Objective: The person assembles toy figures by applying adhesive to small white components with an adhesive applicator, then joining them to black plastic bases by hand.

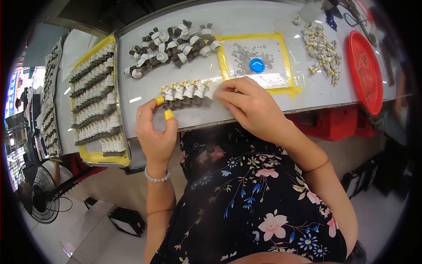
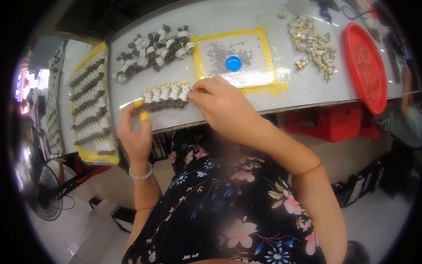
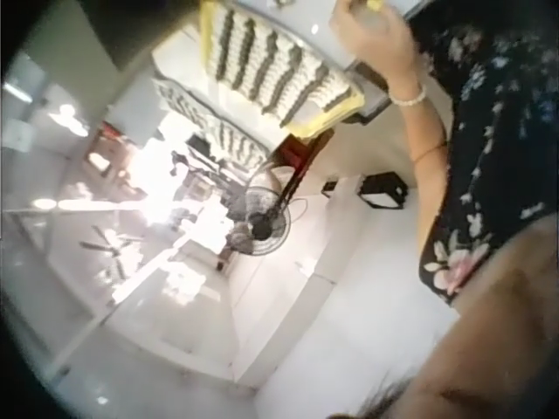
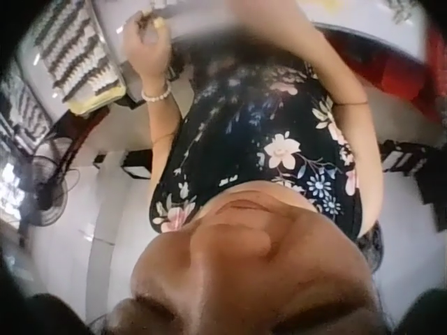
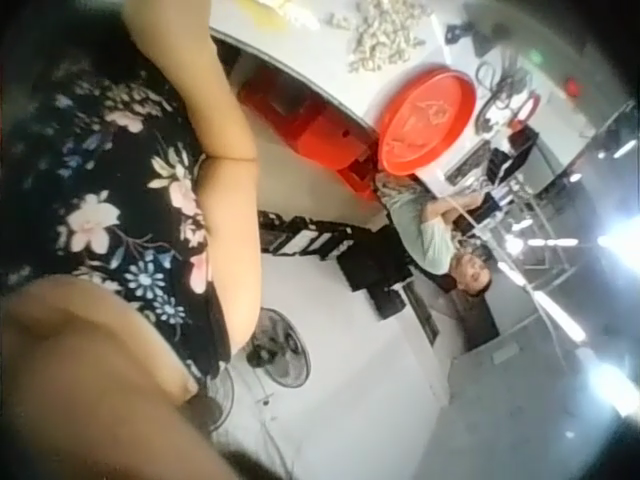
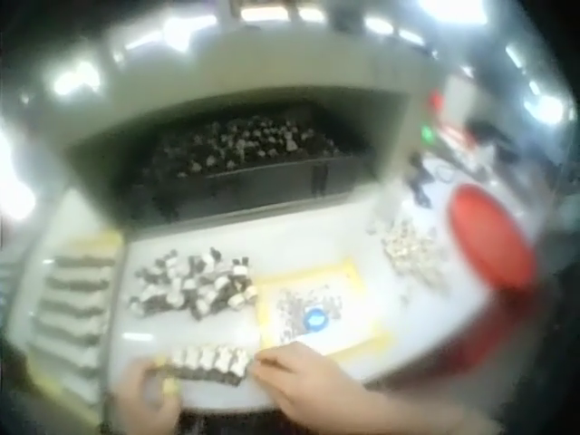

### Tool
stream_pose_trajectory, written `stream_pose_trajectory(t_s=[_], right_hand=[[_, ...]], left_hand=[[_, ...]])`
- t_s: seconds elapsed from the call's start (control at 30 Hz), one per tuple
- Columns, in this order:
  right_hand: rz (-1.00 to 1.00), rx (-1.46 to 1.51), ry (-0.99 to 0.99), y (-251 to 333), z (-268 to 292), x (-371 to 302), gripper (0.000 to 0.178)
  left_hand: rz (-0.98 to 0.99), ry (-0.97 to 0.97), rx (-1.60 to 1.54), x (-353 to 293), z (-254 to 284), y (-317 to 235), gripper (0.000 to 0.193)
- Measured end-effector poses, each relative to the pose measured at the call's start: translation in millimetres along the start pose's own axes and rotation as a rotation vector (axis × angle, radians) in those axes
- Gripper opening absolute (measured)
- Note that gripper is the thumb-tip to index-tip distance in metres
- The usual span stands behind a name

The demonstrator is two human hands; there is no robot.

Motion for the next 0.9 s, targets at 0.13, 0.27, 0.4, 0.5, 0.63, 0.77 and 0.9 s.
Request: stream_pose_trajectory(t_s=[0.13, 0.27, 0.4, 0.5, 0.63, 0.77, 0.9], right_hand=[[0.034, -0.013, -0.008, 5.7, -5.0, 1.4, 0.023], [0.06, -0.023, -0.013, 7.6, -6.2, 1.9, 0.023], [0.072, -0.02, -0.003, 6.6, -7.5, 3.1, 0.024], [0.039, 0.015, 0.043, 5.5, -9.3, 4.7, 0.026], [0.022, 0.052, 0.035, 4.5, -6.5, 2.3, 0.024], [-0.036, 0.032, 0.035, -2.6, 0.5, -5.7, 0.023], [-0.068, 0.056, 0.017, -10.2, 6.7, -16.0, 0.022]], left_hand=[[-0.009, 0.07, 0.153, 0.8, -13.2, -19.8, 0.056], [-0.034, 0.115, 0.346, 0.2, -34.5, -32.4, 0.073], [-0.044, 0.077, 0.408, 4.2, -43.3, -33.8, 0.074], [-0.002, 0.101, 0.47, 5.4, -45.2, -31.3, 0.072], [-0.015, 0.053, 0.517, 2.9, -44.1, -33.0, 0.07], [-0.032, 0.036, 0.487, 5.4, -46.7, -40.4, 0.068], [-0.041, 0.064, 0.474, 5.1, -46.1, -40.5, 0.064]])
Point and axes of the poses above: each hand's wrist, its own x-axis towards the middle knuckle, its own z-axis out of the back of the hand, y = z × x, the point moved 9 cm from there along x, towards the middle knuckle, and after that the axes turned 3 degrees about -y, right-handed, at the moved point
